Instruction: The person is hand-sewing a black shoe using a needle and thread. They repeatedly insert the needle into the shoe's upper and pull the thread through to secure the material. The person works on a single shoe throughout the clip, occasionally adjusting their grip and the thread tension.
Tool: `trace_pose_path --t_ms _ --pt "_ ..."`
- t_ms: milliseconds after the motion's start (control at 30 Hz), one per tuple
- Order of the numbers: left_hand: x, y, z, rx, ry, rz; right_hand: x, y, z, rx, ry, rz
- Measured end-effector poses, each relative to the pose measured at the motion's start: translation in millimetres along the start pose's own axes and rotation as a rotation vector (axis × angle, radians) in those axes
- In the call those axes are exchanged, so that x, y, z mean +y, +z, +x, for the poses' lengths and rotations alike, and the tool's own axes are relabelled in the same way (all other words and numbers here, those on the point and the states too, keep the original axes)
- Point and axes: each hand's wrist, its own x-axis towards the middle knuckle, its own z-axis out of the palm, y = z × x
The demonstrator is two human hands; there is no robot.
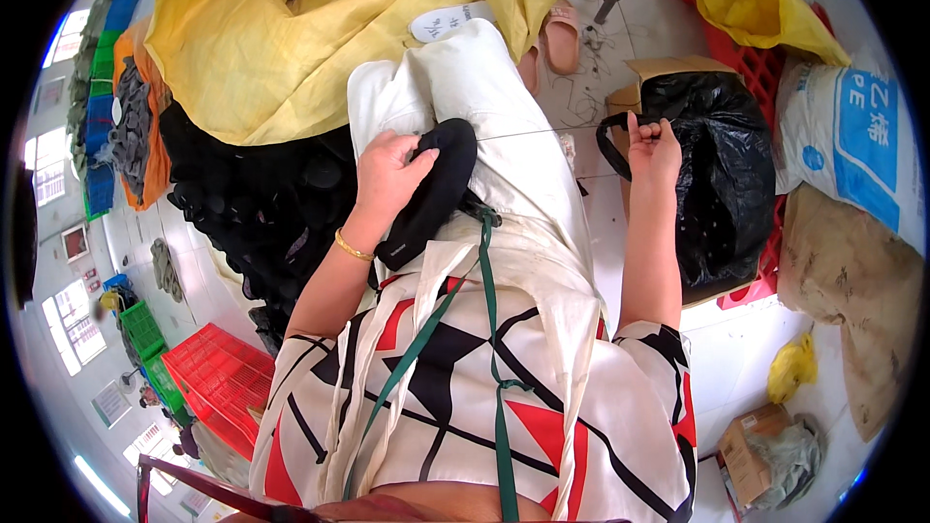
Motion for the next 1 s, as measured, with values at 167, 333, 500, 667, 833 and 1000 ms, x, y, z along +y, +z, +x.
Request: trace_pose_path --t_ms 167,333,500,667,833,1000 --pt "-6 6 2 0.129 0.154 0.037 -63 -34 30 -0.001 -0.35 -0.117" --pt "-20 10 4 0.039 0.081 -0.128 -90 -39 30 -0.116 -0.776 -0.452" --pt "-12 -2 3 0.014 -0.03 -0.377 31 34 -69 -0.607 -0.512 -1.018" --pt "1 -16 -10 0.05 -0.074 -0.389 87 74 -132 -1.222 -1.102 -1.596" --pt "20 -11 -15 -0.238 -0.259 -0.49 98 70 -159 -1.346 -0.923 -1.47" --pt "19 -3 -8 -0.334 -0.337 -0.404 103 65 -189 -1.438 -0.791 -1.336"
